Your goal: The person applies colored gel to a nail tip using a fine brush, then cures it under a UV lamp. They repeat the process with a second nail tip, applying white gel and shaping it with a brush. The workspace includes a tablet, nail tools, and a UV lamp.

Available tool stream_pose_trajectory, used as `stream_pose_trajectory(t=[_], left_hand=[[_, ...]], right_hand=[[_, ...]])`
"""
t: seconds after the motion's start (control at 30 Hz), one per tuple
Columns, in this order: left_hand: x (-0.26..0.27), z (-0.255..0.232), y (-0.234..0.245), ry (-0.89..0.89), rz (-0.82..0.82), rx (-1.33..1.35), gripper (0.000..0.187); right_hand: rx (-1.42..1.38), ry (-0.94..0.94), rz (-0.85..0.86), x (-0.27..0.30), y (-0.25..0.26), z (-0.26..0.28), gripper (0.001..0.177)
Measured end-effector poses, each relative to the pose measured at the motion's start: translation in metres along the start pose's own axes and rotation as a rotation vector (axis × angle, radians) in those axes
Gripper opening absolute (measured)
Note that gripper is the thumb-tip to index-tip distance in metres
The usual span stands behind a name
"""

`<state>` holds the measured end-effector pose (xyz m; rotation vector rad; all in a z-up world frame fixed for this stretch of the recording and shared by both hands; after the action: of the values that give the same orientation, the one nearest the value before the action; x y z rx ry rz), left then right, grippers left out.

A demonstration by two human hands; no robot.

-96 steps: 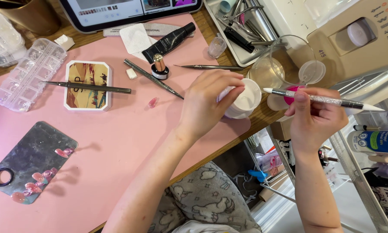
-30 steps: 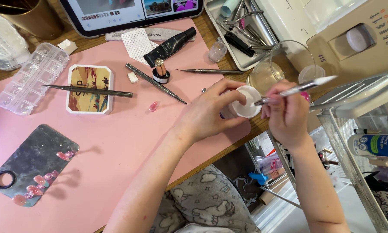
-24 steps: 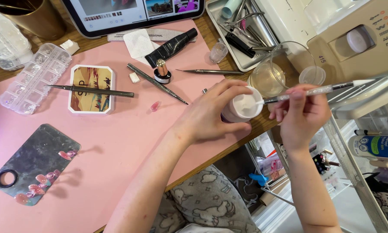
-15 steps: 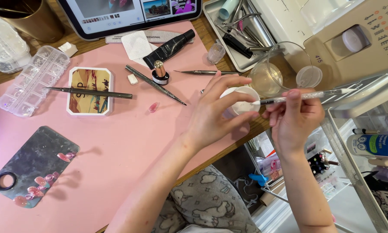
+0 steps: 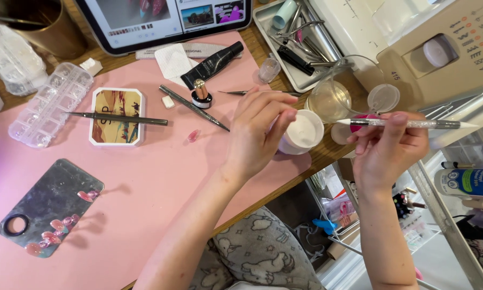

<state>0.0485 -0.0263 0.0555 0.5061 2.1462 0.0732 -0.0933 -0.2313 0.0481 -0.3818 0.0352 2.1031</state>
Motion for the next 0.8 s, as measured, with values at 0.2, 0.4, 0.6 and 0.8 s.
stream_pose_trajectory(t=[0.2, 0.4, 0.6, 0.8], left_hand=[[-0.014, -0.013, -0.006, -0.118, 0.066, -0.027, 0.009], [-0.012, -0.002, -0.036, -0.089, 0.129, -0.086, 0.010], [-0.006, -0.002, -0.044, -0.071, 0.254, -0.163, 0.016], [-0.008, -0.005, -0.024, -0.013, 0.244, -0.016, 0.034]], right_hand=[[-0.063, 0.004, 0.044, 0.002, 0.005, -0.002, 0.032], [-0.026, 0.038, 0.036, 0.002, 0.008, 0.005, 0.035], [-0.018, 0.049, 0.044, -0.001, 0.012, 0.004, 0.032], [0.010, 0.058, 0.058, 0.000, 0.010, 0.004, 0.034]])
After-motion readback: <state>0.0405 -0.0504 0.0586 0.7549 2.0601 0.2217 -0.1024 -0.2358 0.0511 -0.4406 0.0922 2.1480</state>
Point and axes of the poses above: each hand's wrist, its own x-axis away from the middle knuckle, its own y-axis out of the back of the hand, z = x × y, the point moved 7 cm from there along -x, towards the middle knuckle, and after that the axes turned 8 degrees about -y, right-handed, at the moved point
